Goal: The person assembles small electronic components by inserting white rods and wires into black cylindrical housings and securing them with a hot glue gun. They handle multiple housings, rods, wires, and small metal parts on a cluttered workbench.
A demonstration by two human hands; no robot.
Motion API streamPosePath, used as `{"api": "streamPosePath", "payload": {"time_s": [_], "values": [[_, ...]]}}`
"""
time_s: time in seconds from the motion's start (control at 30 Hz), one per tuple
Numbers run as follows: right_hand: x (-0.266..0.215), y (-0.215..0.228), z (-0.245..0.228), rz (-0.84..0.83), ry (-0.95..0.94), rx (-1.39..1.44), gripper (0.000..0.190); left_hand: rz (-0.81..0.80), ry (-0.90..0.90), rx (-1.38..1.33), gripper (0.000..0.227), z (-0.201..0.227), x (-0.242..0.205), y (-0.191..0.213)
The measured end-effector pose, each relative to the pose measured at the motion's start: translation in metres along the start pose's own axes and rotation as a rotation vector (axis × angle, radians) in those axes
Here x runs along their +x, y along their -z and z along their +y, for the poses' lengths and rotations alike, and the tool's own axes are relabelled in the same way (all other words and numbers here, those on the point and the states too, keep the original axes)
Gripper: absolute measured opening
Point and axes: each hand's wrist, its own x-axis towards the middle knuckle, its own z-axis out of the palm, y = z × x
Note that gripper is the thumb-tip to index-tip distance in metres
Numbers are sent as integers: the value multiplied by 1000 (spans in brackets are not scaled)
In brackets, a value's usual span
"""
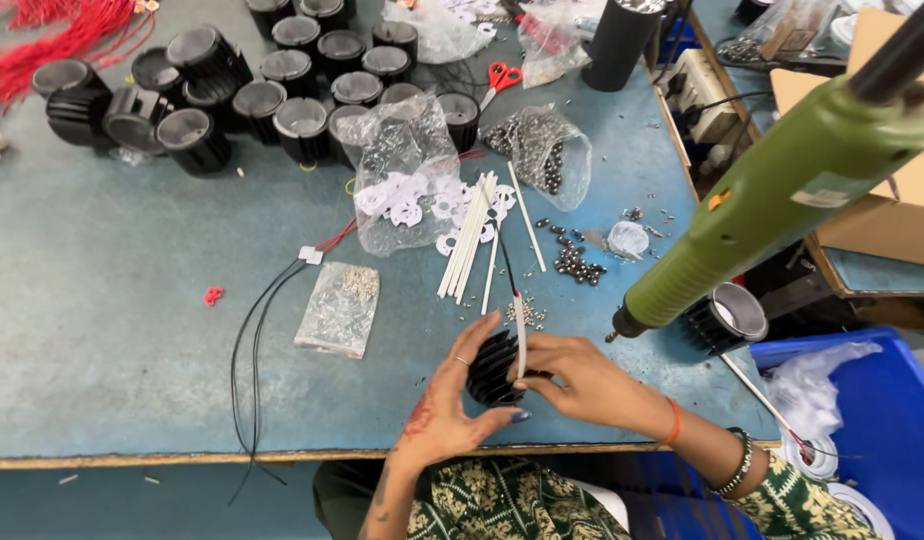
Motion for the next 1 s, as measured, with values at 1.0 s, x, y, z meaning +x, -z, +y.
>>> {"api": "streamPosePath", "payload": {"time_s": [1.0], "values": [[-3, -31, 11, 108, -165, -92, 18, 529, -323, 449, 18, 91, 39, 6]]}}
